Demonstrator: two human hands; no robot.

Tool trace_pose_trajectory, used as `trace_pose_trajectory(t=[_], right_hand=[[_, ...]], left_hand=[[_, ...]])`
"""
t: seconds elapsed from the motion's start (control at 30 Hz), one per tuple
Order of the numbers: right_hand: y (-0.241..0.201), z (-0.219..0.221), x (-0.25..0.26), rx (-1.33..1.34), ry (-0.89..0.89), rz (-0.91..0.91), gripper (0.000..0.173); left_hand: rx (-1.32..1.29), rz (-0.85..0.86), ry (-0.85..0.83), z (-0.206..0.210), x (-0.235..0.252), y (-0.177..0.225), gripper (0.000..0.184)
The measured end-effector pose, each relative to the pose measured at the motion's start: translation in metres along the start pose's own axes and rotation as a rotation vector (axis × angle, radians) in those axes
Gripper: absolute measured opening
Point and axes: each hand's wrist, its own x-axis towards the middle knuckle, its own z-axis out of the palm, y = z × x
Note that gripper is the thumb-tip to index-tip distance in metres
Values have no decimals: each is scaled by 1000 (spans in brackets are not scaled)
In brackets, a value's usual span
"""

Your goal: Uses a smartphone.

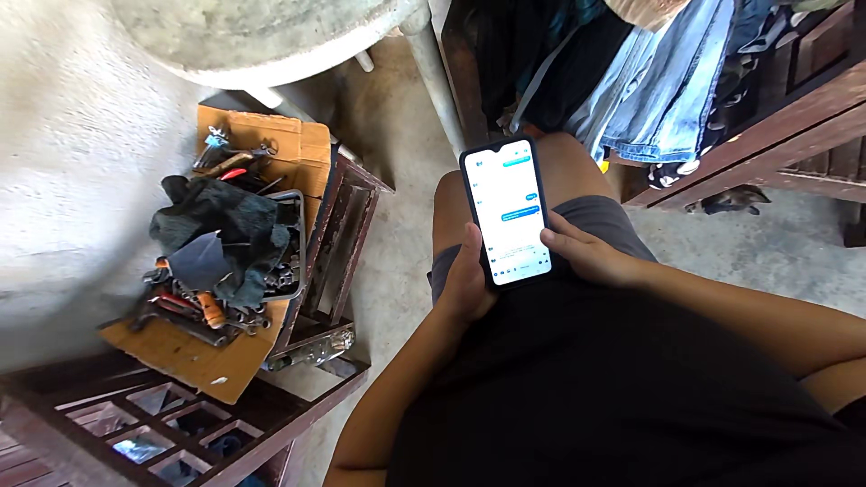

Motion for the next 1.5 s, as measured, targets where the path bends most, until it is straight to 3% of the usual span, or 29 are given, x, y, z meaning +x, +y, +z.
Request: trace_pose_trajectory(t=[0.87,1.5], right_hand=[[-1,1,-2,-57,3,-1,46],[0,1,-2,-41,-6,-1,42]], left_hand=[[-19,1,-1,-1,-2,-2,62],[-20,-3,5,-1,-2,-3,61]])
